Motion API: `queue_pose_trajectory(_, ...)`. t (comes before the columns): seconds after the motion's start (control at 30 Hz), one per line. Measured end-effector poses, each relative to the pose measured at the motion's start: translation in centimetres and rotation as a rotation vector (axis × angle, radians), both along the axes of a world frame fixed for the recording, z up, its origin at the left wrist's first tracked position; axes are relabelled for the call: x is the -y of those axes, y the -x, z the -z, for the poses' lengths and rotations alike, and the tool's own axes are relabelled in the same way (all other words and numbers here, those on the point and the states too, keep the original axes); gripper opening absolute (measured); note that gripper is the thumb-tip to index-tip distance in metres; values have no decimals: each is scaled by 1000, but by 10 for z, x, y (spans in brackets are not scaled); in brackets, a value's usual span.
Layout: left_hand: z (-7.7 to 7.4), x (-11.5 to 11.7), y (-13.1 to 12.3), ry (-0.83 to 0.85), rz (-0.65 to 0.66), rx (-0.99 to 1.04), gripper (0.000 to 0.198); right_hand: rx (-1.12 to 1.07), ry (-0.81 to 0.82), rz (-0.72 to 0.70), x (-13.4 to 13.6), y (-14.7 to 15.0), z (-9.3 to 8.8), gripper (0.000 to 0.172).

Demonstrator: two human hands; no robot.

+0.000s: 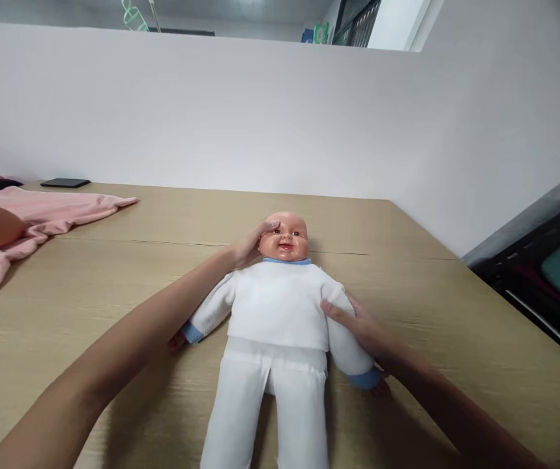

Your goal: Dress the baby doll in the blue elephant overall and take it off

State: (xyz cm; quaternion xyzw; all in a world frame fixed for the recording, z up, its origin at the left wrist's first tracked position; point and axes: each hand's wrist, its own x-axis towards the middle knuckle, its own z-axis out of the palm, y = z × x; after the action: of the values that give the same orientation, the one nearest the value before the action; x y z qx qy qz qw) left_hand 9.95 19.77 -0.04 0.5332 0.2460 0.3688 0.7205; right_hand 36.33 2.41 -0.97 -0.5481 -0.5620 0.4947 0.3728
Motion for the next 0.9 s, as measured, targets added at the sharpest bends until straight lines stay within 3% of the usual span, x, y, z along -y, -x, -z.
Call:
queue_pose_trajectory(0.13,12,-30,-4,66,4,-2,60,89,-9,-59,-22,-18,9,86)
queue_pose_trajectory(0.3,17,-65,-11,128,-18,-43,56,253,-6,45,-29,-35,19,100)
queue_pose_trajectory(0.47,19,-83,-17,141,8,-66,54,367,-25,119,-29,-35,25,89)
queue_pose_trajectory(0.73,13,-78,-14,125,63,-120,58,483,-187,157,-30,-32,34,73)
queue_pose_trajectory(0.9,18,-84,-13,103,35,-148,62,527,-253,170,-28,-26,30,69)
